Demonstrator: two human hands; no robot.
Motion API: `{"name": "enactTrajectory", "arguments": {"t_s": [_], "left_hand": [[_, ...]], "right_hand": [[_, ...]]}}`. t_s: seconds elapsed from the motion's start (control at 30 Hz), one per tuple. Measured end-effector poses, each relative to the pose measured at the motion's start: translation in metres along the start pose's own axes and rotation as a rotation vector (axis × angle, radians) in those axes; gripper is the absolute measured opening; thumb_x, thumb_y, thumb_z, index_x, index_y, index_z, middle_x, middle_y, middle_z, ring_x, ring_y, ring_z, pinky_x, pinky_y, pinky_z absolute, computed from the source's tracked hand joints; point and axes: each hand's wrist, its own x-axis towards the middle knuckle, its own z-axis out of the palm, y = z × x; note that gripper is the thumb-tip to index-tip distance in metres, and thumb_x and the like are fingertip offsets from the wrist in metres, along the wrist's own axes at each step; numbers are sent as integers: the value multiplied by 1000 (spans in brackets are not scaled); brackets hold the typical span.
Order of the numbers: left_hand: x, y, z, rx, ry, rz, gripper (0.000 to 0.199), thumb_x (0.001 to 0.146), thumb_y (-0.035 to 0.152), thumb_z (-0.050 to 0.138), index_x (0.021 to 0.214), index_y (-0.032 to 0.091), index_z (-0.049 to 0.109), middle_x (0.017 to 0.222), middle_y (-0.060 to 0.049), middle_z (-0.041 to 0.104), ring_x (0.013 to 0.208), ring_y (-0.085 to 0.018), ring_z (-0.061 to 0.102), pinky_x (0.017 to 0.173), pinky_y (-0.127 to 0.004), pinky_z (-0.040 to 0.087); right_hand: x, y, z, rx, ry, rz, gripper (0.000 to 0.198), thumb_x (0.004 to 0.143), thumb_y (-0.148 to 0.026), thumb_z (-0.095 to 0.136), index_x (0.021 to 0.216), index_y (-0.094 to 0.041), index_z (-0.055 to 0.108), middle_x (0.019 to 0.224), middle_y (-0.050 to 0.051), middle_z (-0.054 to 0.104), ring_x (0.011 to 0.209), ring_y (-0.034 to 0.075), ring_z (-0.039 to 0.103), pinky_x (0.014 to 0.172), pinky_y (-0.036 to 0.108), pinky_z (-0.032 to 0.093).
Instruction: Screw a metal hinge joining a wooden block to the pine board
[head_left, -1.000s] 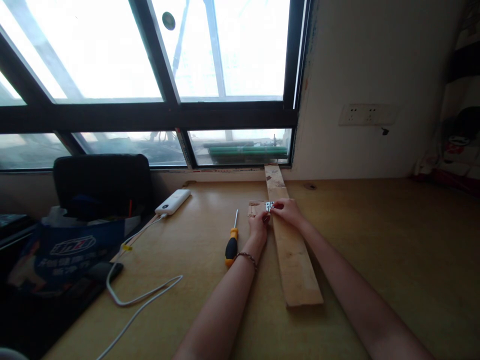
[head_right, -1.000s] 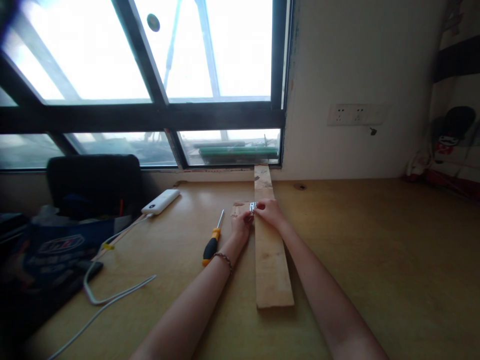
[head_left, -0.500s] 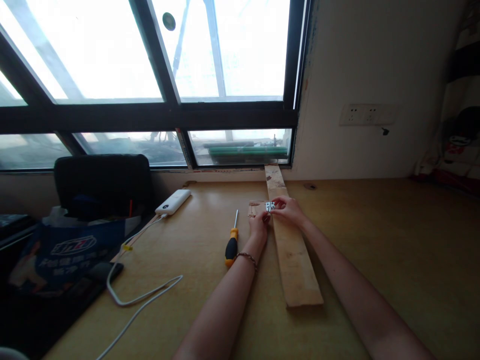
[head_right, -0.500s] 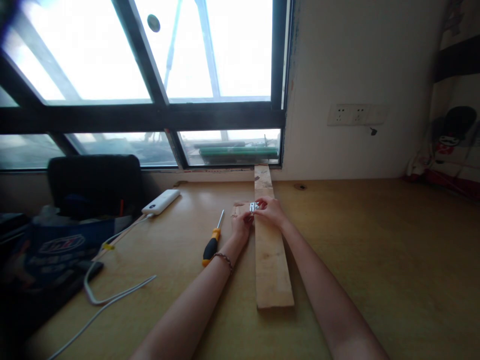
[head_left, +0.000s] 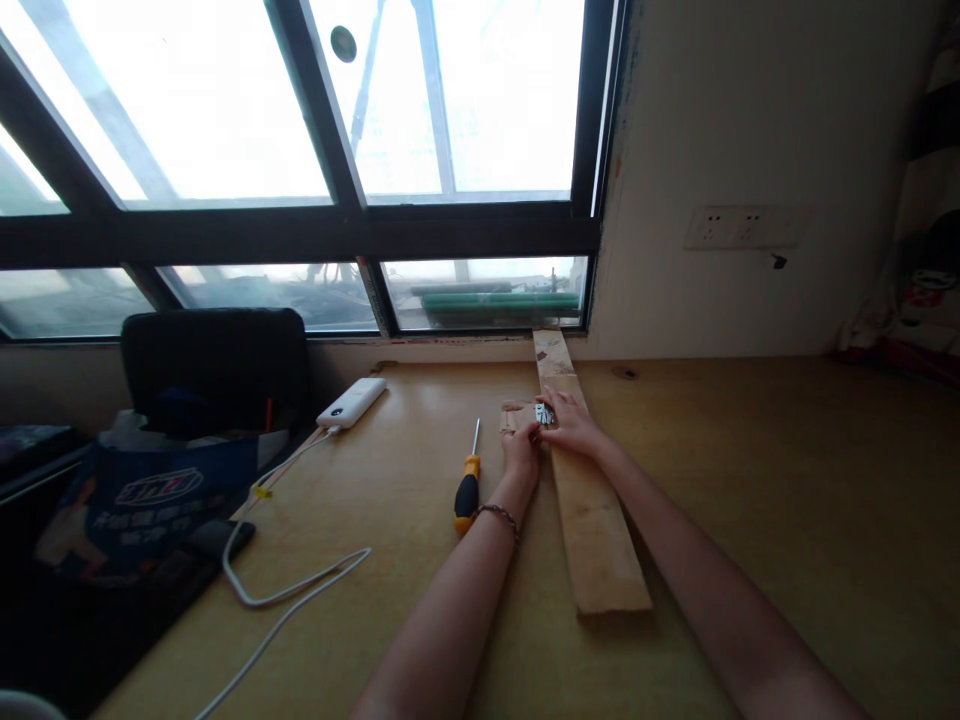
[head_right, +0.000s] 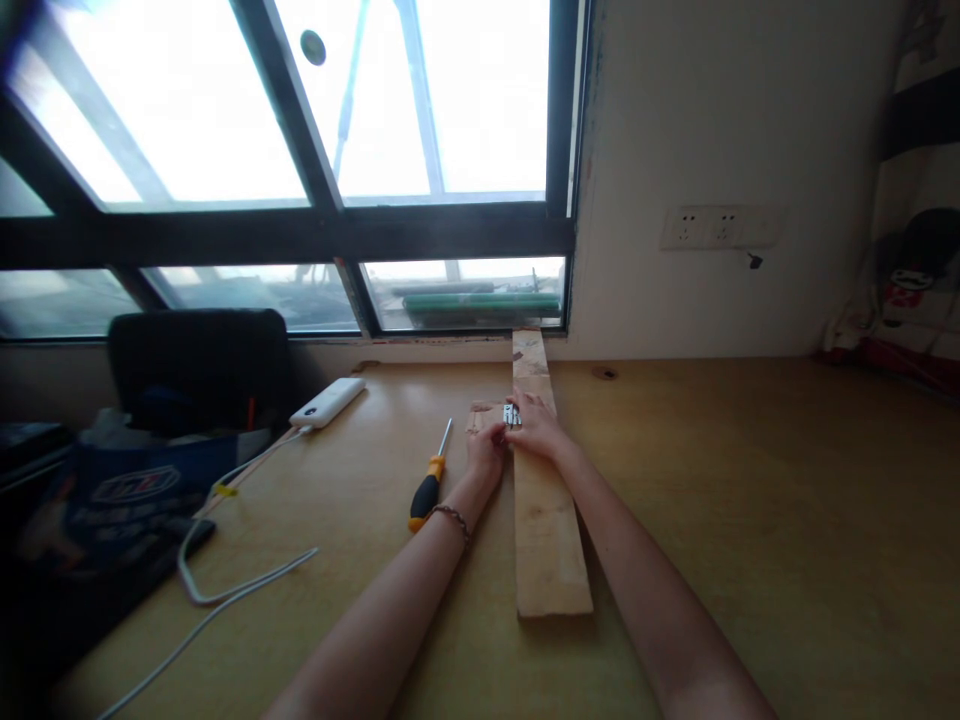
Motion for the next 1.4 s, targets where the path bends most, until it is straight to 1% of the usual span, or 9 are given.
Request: {"name": "enactTrajectory", "arguments": {"t_s": [0.37,0.63,0.8,0.87,0.93,1.03,1.17,1.27,1.4], "left_hand": [[1,-2,-2,-10,-56,-12,21,51,9,64,71,11,59,67,-3,62,60,-12,59,58,-22,44],[-5,0,1,34,-16,57,21,53,9,64,73,12,58,72,-4,63,61,-12,59,59,-23,45],[-34,6,7,119,147,-52,11,64,18,61,70,15,52,69,-4,60,61,-12,58,61,-25,45],[-54,18,7,202,193,-119,10,67,21,59,70,17,51,67,-3,57,61,-13,57,59,-25,45],[-72,40,1,386,242,-56,9,66,20,59,71,17,52,69,-3,56,61,-12,55,58,-25,43],[-80,87,-24,662,24,361,13,67,15,54,79,20,56,81,-4,59,73,-15,56,64,-26,45],[-58,142,-75,1389,-424,814,34,69,6,44,88,25,64,100,-6,62,103,-24,50,91,-40,37],[-40,155,-100,1805,-673,894,46,72,5,43,108,30,59,122,-3,54,119,-25,39,100,-45,27],[-30,149,-98,1980,-949,927,40,79,11,44,113,31,55,128,-2,50,127,-20,32,106,-43,17]], "right_hand": [[6,4,3,63,54,36,59,57,-29,70,111,-19,50,116,9,53,114,25,42,94,37,34],[6,6,5,41,73,30,57,59,-31,69,112,-19,51,120,9,50,113,24,43,95,36,34],[4,7,4,55,93,7,57,59,-36,71,110,-19,51,116,8,53,110,23,46,92,36,36],[4,7,4,57,97,2,59,58,-38,72,110,-19,51,115,8,53,109,23,46,91,36,36],[4,7,4,57,93,3,61,56,-38,73,110,-20,51,116,8,52,109,23,46,91,36,37],[5,8,4,58,78,2,60,56,-38,74,109,-20,53,116,8,52,107,23,47,90,36,37],[5,9,4,62,86,7,60,55,-37,75,109,-20,53,112,8,54,108,23,47,89,36,37],[6,11,5,57,83,13,61,55,-38,75,108,-20,53,113,8,54,109,24,47,90,37,37],[6,12,6,38,74,10,61,56,-39,74,109,-21,53,119,8,51,110,25,46,91,37,36]]}}
